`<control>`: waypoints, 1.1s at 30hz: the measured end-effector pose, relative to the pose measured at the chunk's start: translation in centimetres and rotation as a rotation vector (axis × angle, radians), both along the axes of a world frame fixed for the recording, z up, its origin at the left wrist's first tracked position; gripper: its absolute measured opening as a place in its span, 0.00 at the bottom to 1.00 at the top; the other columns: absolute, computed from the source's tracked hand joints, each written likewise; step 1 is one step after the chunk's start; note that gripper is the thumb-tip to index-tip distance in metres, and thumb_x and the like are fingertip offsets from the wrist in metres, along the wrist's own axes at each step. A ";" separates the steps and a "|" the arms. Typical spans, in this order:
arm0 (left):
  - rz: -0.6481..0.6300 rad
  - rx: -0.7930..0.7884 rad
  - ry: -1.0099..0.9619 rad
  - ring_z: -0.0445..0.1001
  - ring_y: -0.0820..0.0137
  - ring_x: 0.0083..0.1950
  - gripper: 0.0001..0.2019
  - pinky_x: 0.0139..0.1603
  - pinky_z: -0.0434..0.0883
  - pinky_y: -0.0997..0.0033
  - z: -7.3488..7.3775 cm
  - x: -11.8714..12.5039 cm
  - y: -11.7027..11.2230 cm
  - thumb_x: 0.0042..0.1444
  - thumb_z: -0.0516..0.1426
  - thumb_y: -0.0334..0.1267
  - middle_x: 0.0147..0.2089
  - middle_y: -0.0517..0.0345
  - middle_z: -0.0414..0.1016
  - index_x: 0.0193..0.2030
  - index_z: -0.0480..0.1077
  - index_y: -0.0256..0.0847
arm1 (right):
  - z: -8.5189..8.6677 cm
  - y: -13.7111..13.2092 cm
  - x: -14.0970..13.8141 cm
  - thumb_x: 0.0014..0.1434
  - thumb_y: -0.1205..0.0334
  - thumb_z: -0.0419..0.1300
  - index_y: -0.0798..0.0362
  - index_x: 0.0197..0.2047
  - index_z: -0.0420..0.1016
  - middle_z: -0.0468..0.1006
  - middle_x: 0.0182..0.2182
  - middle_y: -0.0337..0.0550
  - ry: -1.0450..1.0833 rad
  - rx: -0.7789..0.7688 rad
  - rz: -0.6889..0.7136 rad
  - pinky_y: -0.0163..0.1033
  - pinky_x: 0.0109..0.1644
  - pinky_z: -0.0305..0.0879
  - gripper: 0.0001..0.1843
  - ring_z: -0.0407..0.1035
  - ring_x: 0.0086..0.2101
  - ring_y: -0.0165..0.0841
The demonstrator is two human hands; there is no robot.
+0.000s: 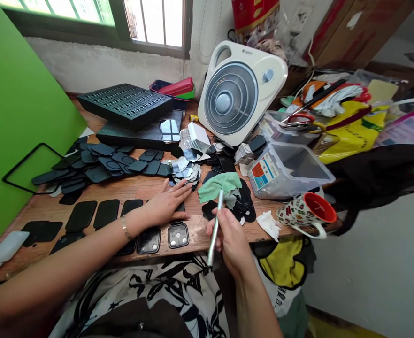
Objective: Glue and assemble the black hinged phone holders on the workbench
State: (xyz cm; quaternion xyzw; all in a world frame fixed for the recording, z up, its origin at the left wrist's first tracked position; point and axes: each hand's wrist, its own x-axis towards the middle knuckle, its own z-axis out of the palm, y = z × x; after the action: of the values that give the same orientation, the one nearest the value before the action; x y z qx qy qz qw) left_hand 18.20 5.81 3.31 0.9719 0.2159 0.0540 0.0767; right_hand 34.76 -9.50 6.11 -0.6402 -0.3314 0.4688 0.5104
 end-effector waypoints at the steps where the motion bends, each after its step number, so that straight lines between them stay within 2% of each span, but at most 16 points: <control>1: 0.020 -0.013 -0.004 0.38 0.57 0.73 0.37 0.67 0.36 0.39 0.1 -0.8 -0.5 0.59 0.48 0.60 0.71 0.46 0.46 0.68 0.49 0.37 | 0.1 -0.8 -0.3 0.61 0.44 0.53 0.50 0.44 0.58 0.71 0.24 0.34 0.073 0.044 -0.036 0.29 0.20 0.56 0.18 0.60 0.17 0.25; 3: 0.047 -0.042 -0.004 0.38 0.56 0.73 0.38 0.67 0.38 0.39 0.1 -2.6 -1.9 0.59 0.49 0.59 0.72 0.46 0.44 0.69 0.48 0.37 | 0.0 -1.9 -1.1 0.59 0.48 0.58 0.49 0.45 0.58 0.76 0.30 0.40 0.065 0.113 -0.046 0.32 0.25 0.66 0.18 0.68 0.23 0.28; 5: 0.044 -0.084 0.013 0.40 0.56 0.72 0.39 0.67 0.36 0.38 -0.3 -4.1 -3.4 0.57 0.51 0.60 0.71 0.46 0.46 0.68 0.49 0.38 | -0.5 -2.0 -2.2 0.61 0.53 0.57 0.50 0.46 0.60 0.77 0.36 0.44 -0.116 0.170 -0.016 0.35 0.33 0.71 0.15 0.72 0.28 0.30; 7: 0.041 -0.126 0.024 0.44 0.54 0.72 0.39 0.66 0.33 0.35 -1.0 -5.0 -4.6 0.56 0.52 0.60 0.71 0.45 0.47 0.68 0.49 0.39 | -1.2 -1.4 -3.3 0.63 0.56 0.54 0.51 0.46 0.64 0.77 0.39 0.46 -0.374 0.232 0.032 0.37 0.39 0.71 0.10 0.74 0.33 0.32; 10: 0.058 -0.162 0.008 0.47 0.53 0.71 0.39 0.65 0.30 0.33 -1.9 -5.2 -5.3 0.56 0.54 0.58 0.71 0.44 0.47 0.68 0.49 0.39 | -2.2 0.2 -4.5 0.65 0.61 0.51 0.52 0.45 0.67 0.76 0.39 0.47 -0.724 0.342 0.130 0.38 0.43 0.70 0.08 0.73 0.38 0.35; 12: 0.065 -0.171 -0.013 0.47 0.53 0.71 0.40 0.64 0.28 0.33 -2.3 -5.2 -5.1 0.55 0.54 0.59 0.71 0.43 0.47 0.68 0.49 0.40 | -2.5 1.0 -4.8 0.66 0.62 0.50 0.53 0.45 0.67 0.76 0.38 0.47 -0.856 0.393 0.171 0.38 0.43 0.69 0.08 0.73 0.39 0.36; 15: 0.043 -0.177 -0.042 0.47 0.53 0.71 0.42 0.64 0.27 0.33 -2.4 -5.3 -4.9 0.53 0.55 0.61 0.71 0.42 0.47 0.69 0.48 0.40 | -2.7 1.3 -4.9 0.65 0.63 0.50 0.53 0.45 0.66 0.77 0.37 0.47 -0.947 0.401 0.163 0.38 0.41 0.69 0.07 0.74 0.38 0.36; 23: 0.061 -0.165 -0.062 0.48 0.55 0.71 0.41 0.66 0.30 0.36 -2.8 -5.3 -5.0 0.54 0.52 0.63 0.70 0.43 0.48 0.68 0.51 0.39 | -4.5 1.9 -4.8 0.64 0.65 0.51 0.54 0.42 0.68 0.78 0.35 0.49 -1.071 0.386 0.240 0.39 0.38 0.70 0.07 0.75 0.36 0.38; 27: 0.073 -0.184 -0.056 0.48 0.55 0.71 0.41 0.64 0.28 0.30 -3.1 -4.9 -4.9 0.54 0.52 0.64 0.71 0.44 0.47 0.67 0.52 0.38 | -4.6 2.5 -4.7 0.62 0.64 0.51 0.54 0.39 0.69 0.78 0.34 0.49 -1.052 0.279 0.283 0.42 0.38 0.69 0.07 0.74 0.35 0.40; 29: 0.077 -0.198 -0.054 0.48 0.55 0.71 0.41 0.63 0.28 0.29 -3.1 -4.8 -4.9 0.53 0.52 0.64 0.71 0.44 0.47 0.67 0.52 0.39 | -3.8 2.3 -4.4 0.62 0.63 0.52 0.54 0.38 0.69 0.78 0.34 0.49 -0.938 0.197 0.326 0.43 0.39 0.69 0.07 0.73 0.35 0.40; 33: 0.082 -0.218 -0.044 0.48 0.52 0.71 0.42 0.63 0.32 0.28 -2.8 -4.7 -4.8 0.51 0.53 0.64 0.71 0.44 0.47 0.67 0.52 0.39 | -2.0 0.6 -4.0 0.64 0.55 0.52 0.53 0.38 0.68 0.76 0.29 0.44 -0.476 -0.024 0.394 0.39 0.34 0.70 0.11 0.73 0.29 0.35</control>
State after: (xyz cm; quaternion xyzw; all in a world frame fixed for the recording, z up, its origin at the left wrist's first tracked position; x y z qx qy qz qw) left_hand 13.45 1.02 0.51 0.9467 0.2583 0.0548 0.1845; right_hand 30.80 -8.86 4.14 -0.6613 -0.5540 0.3994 0.3101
